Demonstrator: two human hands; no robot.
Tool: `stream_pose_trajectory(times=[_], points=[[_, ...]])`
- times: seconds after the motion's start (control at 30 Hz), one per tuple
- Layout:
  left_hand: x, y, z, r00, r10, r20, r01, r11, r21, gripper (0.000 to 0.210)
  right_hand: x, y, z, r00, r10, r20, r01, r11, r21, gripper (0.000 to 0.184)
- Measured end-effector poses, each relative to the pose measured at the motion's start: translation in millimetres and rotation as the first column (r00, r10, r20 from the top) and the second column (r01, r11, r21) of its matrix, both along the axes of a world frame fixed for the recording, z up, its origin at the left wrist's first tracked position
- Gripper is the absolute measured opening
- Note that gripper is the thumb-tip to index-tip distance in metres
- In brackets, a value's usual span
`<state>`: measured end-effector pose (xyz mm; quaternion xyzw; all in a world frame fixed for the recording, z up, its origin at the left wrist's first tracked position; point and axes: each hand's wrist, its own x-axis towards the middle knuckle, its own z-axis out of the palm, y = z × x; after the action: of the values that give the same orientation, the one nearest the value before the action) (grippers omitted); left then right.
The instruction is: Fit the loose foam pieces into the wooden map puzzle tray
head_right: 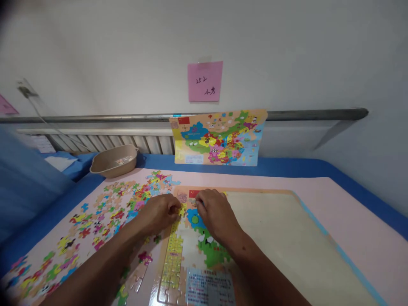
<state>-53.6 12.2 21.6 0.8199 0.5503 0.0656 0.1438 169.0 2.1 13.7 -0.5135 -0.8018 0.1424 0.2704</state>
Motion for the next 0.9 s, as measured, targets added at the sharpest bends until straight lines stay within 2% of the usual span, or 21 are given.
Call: stream_pose_trajectory(times=[0.37, 0.7, 0.9], points=[[5.9, 1.3, 5.6, 0.999, 0.025, -0.021, -0.026, 0.998, -0.05, 0.002, -1.9, -0.3, 2.1, 1.0, -0.004, 0.003, 0.004, 1.0, -0.01, 0.016], [5.3, 5.7, 3.7, 1.0, -0.002, -0.013, 0.001, 0.998, -0.057, 0.005, -2.3, -0.5, 3.2, 1.0, 0.006, -0.012, -0.006, 0.999, -0.036, 0.016], [-0.2, 5.3, 2.6, 1.0, -0.001, 0.002, 0.001, 0.999, -0.041, 0.014, -2.7, -0.8, 4.0, 1.0, 0.0, -0.001, 0.0, 0.999, -0.041, 0.016]])
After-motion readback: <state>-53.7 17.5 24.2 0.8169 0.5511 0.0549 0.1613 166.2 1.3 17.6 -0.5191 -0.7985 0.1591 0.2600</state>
